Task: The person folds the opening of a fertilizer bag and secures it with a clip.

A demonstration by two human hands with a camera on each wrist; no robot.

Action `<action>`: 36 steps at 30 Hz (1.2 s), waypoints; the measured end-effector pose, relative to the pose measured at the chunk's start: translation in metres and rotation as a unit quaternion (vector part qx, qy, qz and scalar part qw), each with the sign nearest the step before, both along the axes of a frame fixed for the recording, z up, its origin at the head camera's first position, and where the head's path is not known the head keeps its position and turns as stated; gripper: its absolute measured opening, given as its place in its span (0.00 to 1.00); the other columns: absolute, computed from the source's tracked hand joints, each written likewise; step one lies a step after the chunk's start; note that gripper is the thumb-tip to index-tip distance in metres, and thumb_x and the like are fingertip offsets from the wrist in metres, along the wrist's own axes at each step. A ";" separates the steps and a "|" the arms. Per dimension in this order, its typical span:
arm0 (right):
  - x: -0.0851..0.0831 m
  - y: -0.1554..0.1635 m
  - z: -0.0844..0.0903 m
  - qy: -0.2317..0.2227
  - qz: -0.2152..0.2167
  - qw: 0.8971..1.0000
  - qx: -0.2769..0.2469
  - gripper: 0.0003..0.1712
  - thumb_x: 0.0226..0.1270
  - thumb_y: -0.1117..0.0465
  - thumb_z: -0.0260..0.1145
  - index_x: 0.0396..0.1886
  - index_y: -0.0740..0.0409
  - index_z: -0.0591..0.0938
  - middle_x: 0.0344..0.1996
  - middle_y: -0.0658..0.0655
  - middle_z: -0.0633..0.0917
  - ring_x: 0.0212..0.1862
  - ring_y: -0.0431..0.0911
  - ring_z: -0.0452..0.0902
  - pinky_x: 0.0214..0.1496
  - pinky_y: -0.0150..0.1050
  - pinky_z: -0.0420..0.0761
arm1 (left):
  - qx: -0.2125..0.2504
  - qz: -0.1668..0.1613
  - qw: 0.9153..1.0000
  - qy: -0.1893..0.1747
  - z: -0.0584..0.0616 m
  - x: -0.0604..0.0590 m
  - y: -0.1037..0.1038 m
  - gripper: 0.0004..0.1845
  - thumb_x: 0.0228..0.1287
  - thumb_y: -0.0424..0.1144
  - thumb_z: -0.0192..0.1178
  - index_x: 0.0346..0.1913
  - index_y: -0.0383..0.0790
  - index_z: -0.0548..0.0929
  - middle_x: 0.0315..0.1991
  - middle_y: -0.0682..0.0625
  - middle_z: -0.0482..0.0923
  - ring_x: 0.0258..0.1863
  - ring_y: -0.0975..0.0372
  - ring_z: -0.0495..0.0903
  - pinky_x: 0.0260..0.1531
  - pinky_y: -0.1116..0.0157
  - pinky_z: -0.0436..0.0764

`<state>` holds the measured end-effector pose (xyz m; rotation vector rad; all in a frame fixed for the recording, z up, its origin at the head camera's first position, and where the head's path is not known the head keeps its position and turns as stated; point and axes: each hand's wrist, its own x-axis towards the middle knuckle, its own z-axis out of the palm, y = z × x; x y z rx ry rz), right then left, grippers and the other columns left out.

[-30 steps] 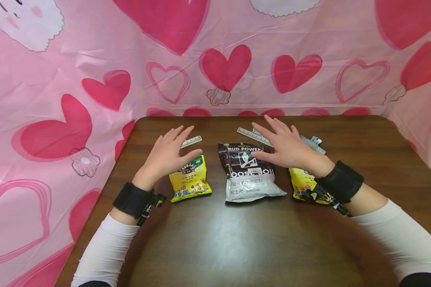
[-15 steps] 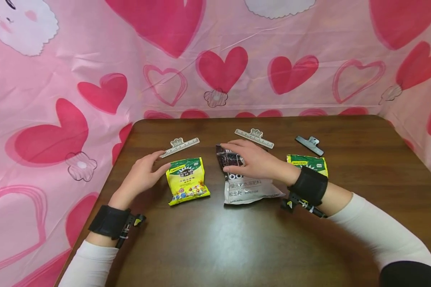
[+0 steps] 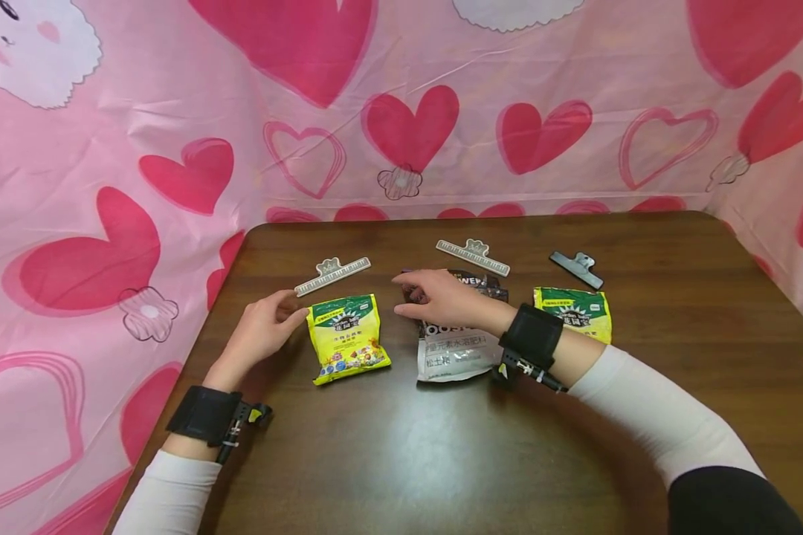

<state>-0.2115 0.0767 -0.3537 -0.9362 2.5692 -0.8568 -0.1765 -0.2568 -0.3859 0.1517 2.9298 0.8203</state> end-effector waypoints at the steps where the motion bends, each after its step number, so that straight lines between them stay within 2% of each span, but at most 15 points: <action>1: -0.001 -0.002 -0.001 -0.010 -0.001 1.000 -0.001 0.32 0.70 0.48 0.65 0.70 0.55 0.72 0.58 0.60 0.83 0.53 0.47 0.82 0.56 0.44 0.82 | 0.000 0.001 1.000 0.000 -0.001 0.000 0.000 0.31 0.71 0.48 0.58 0.68 0.32 0.69 0.54 0.34 0.81 0.46 0.47 0.84 0.45 0.51 0.85; 4: -0.002 -0.008 -0.003 -0.029 -0.003 1.000 0.004 0.31 0.70 0.50 0.65 0.68 0.57 0.73 0.56 0.60 0.84 0.52 0.47 0.83 0.54 0.43 0.82 | 0.000 0.007 1.000 -0.007 -0.003 -0.001 0.001 0.30 0.71 0.49 0.58 0.67 0.31 0.70 0.52 0.34 0.82 0.43 0.49 0.83 0.43 0.53 0.85; 8: -0.003 -0.017 -0.007 -0.024 -0.004 0.999 0.021 0.29 0.70 0.51 0.65 0.65 0.60 0.76 0.53 0.59 0.86 0.52 0.48 0.83 0.55 0.43 0.82 | 0.009 0.012 1.000 -0.022 -0.006 -0.003 0.001 0.30 0.71 0.50 0.57 0.65 0.30 0.73 0.50 0.34 0.83 0.42 0.51 0.84 0.39 0.58 0.85; 12: -0.006 -0.028 -0.011 -0.019 -0.014 0.999 0.039 0.26 0.69 0.53 0.66 0.61 0.62 0.79 0.51 0.59 0.87 0.53 0.48 0.84 0.56 0.42 0.82 | 0.028 0.021 0.998 -0.047 -0.008 -0.004 0.002 0.27 0.72 0.49 0.57 0.62 0.30 0.76 0.45 0.37 0.85 0.36 0.55 0.83 0.33 0.64 0.82; 16: -0.006 -0.038 -0.014 -0.016 -0.024 0.998 0.058 0.24 0.69 0.54 0.66 0.59 0.63 0.80 0.51 0.59 0.87 0.51 0.48 0.85 0.54 0.41 0.82 | 0.042 0.032 0.996 -0.071 -0.008 -0.003 0.004 0.25 0.72 0.48 0.57 0.61 0.31 0.78 0.44 0.38 0.86 0.33 0.59 0.84 0.33 0.67 0.80; 23: -0.005 -0.051 -0.018 -0.033 -0.035 0.996 0.076 0.19 0.68 0.55 0.67 0.53 0.61 0.83 0.40 0.57 0.88 0.36 0.44 0.81 0.38 0.34 0.79 | 0.079 0.053 0.990 -0.099 -0.007 -0.004 0.006 0.24 0.72 0.47 0.58 0.59 0.30 0.80 0.47 0.36 0.85 0.34 0.60 0.86 0.41 0.64 0.85; 26: -0.004 -0.055 -0.018 -0.045 -0.032 0.996 0.075 0.18 0.68 0.56 0.68 0.53 0.62 0.82 0.38 0.56 0.88 0.32 0.43 0.80 0.34 0.32 0.77 | 0.098 0.056 0.988 -0.108 -0.008 -0.005 0.006 0.23 0.71 0.46 0.59 0.58 0.29 0.80 0.48 0.35 0.85 0.34 0.61 0.86 0.41 0.63 0.86; 33: 0.000 -0.060 -0.019 -0.032 -0.028 0.996 0.074 0.21 0.67 0.58 0.68 0.56 0.62 0.80 0.43 0.58 0.87 0.41 0.45 0.81 0.44 0.35 0.78 | 0.107 0.061 0.984 -0.125 -0.010 -0.009 0.009 0.24 0.70 0.46 0.61 0.57 0.30 0.80 0.46 0.36 0.84 0.34 0.60 0.84 0.41 0.64 0.85; 36: 0.001 -0.061 -0.020 -0.027 -0.021 0.997 0.073 0.21 0.67 0.58 0.68 0.56 0.62 0.81 0.42 0.58 0.86 0.41 0.45 0.80 0.45 0.36 0.78 | 0.105 0.067 0.984 -0.126 -0.010 -0.008 0.011 0.21 0.70 0.45 0.61 0.56 0.31 0.80 0.45 0.37 0.83 0.35 0.59 0.82 0.41 0.65 0.85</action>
